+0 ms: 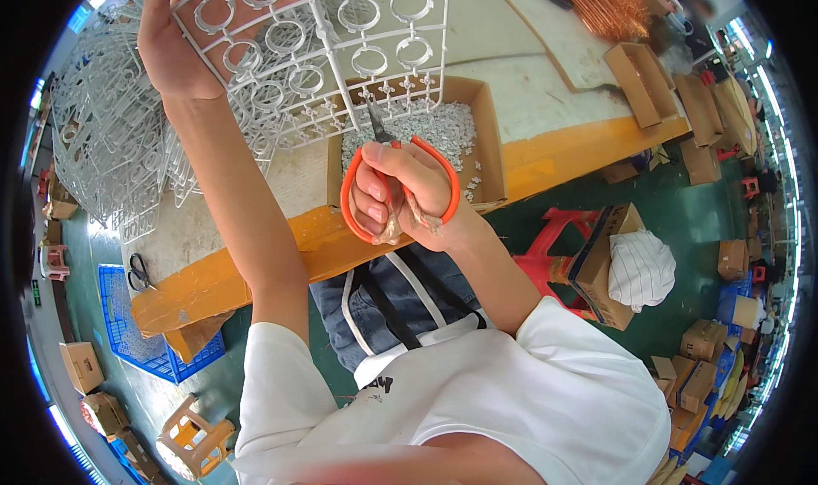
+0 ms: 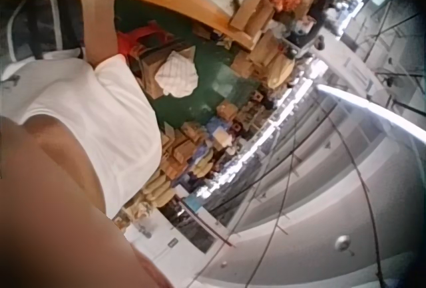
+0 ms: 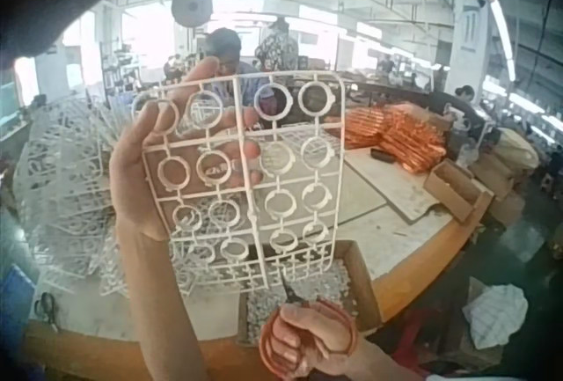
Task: Cutting individual plastic components from a manufacturing frame using snips.
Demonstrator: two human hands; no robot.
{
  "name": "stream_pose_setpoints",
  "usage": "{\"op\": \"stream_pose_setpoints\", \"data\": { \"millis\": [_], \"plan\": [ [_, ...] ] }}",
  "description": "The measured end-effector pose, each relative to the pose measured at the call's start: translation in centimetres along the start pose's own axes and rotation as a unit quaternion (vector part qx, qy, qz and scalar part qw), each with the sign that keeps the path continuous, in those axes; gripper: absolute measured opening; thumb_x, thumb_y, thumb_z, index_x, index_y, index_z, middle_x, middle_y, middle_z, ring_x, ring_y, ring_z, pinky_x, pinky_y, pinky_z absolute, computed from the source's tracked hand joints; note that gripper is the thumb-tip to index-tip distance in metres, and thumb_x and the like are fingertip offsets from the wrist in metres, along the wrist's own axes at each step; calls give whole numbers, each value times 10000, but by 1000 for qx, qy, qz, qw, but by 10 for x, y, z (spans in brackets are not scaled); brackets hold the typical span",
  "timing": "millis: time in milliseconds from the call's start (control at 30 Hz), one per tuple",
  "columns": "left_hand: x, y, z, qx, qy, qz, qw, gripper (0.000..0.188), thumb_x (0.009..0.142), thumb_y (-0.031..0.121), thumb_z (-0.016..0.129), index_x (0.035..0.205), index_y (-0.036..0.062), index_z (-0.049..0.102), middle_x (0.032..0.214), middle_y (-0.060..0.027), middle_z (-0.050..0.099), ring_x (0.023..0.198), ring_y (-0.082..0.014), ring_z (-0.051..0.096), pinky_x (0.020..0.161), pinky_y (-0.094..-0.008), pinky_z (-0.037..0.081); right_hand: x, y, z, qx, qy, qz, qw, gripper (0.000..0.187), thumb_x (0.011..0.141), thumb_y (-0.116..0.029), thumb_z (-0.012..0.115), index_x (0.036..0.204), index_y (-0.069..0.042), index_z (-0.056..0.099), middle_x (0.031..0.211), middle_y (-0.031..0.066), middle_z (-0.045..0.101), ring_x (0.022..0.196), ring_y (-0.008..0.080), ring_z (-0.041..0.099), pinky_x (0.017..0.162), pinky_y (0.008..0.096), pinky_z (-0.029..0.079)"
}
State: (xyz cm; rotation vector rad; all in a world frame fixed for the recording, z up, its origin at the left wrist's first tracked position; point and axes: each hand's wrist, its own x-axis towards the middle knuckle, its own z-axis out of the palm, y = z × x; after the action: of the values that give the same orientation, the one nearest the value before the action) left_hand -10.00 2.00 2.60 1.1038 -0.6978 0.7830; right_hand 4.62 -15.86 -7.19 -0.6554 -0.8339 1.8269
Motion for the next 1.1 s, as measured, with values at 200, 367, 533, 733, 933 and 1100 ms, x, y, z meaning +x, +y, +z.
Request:
{"op": "stream_pose_setpoints", "data": {
  "millis": [200,367,533,733,933,1100],
  "plan": [
    [1,-4,4,9,14,0,1000,629,934,361,372,1431,52,142,1237,-325,445,1014,-415,572,833,-534,520,4,-1,3,6,22,3,1000,443,946,-351,421,578,-105,426,516,34,456,446,128,424,423,253,382],
    [0,-1,0,22,4,5,1000,638,927,359,381,1425,33,151,1214,-337,461,995,-416,584,804,-520,541,3,-3,0,-11,38,30,999,446,928,-327,470,544,-121,374,467,7,394,407,113,366,408,241,316],
    [1,-2,7,51,50,1,997,636,926,365,375,1423,32,161,1211,-339,464,990,-416,589,802,-521,542,2,-1,3,-3,63,36,997,460,943,-311,446,527,-128,370,441,-1,379,378,94,335,373,223,301],
    [0,-3,15,73,128,-7,989,636,919,357,385,1422,32,170,1198,-335,477,977,-403,603,777,-516,555,1,4,3,6,22,10,1000,468,955,-340,419,550,-105,407,478,25,424,413,121,394,396,246,354],
    [7,-7,26,176,195,-17,965,674,872,365,469,1403,19,240,1166,-323,511,922,-361,637,708,-445,588,2,7,8,-1,-68,5,998,423,943,-325,447,613,-61,458,561,59,474,544,149,473,539,275,406],
    [13,-12,47,155,218,-24,963,696,842,379,520,1386,15,286,1172,-316,512,940,-349,633,738,-430,582,11,7,13,-12,-35,10,999,479,943,-381,420,579,-68,428,535,53,457,508,166,456,496,275,392]
  ]
}}
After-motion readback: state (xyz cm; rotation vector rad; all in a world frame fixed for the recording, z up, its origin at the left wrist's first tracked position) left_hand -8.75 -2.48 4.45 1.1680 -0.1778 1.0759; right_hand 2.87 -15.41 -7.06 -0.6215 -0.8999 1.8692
